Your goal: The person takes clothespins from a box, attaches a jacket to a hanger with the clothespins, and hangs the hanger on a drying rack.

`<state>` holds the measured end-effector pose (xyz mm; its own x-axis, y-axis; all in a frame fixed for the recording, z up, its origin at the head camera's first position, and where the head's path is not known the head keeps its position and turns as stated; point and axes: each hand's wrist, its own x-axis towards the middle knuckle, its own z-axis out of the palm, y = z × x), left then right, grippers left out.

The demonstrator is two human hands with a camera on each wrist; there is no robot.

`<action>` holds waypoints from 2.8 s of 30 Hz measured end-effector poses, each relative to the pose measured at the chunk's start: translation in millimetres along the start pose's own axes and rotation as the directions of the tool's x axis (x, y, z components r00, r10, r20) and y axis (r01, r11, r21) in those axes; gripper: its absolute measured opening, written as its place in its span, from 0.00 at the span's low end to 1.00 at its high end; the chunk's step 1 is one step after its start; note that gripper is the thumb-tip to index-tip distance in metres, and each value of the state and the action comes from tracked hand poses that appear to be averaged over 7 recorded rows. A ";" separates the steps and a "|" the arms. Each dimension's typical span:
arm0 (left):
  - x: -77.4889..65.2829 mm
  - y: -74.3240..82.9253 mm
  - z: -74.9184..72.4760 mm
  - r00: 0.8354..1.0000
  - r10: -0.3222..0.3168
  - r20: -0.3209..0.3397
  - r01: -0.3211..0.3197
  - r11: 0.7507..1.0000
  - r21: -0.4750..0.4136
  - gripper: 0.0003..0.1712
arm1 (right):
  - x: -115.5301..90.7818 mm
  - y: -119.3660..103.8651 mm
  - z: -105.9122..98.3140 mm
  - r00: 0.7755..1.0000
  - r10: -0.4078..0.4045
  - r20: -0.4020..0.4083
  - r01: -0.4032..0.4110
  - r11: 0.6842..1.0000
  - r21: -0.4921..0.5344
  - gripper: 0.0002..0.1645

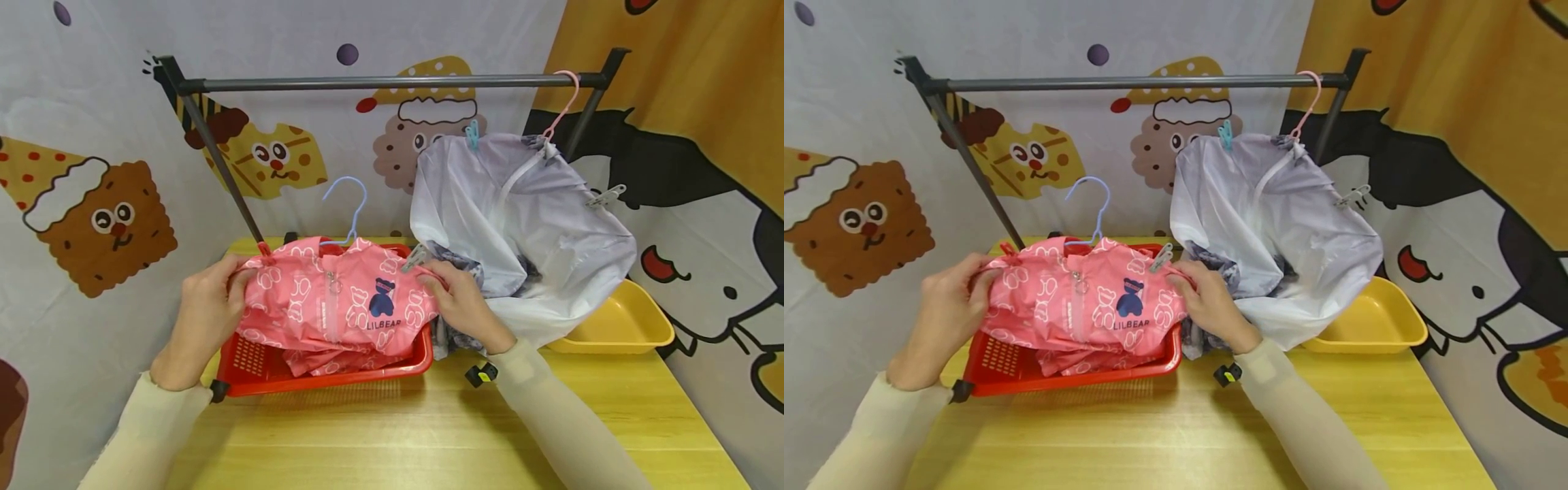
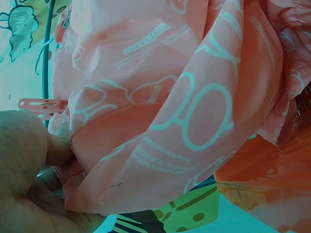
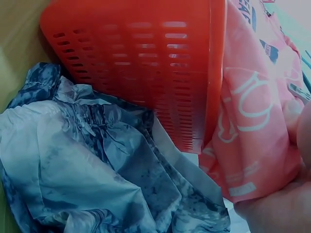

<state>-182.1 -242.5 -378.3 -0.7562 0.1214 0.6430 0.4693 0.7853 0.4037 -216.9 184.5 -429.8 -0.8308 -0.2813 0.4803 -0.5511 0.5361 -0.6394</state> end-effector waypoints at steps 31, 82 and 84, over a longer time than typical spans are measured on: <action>-11.6 -14.6 -14.4 0.900 -0.378 0.215 0.356 0.925 0.136 0.39 | 34.3 -22.0 -22.6 0.952 0.150 -0.266 -0.077 0.961 0.266 0.13; -57.0 -79.8 -36.1 0.833 -0.397 0.385 0.385 0.916 0.111 0.38 | 49.3 -20.6 -54.2 0.918 0.224 -0.328 -0.061 0.896 0.440 0.13; -56.4 -82.9 -39.6 0.836 -0.398 0.377 0.385 0.916 0.113 0.38 | 49.0 -19.5 -55.6 0.916 0.241 -0.321 -0.069 0.882 0.466 0.12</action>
<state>-160.3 -338.5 -422.3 -0.9911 0.0182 0.1319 0.0877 0.8346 0.5439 -242.5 204.6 -360.4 -0.8687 0.1274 0.4786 -0.4652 0.1215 -0.8768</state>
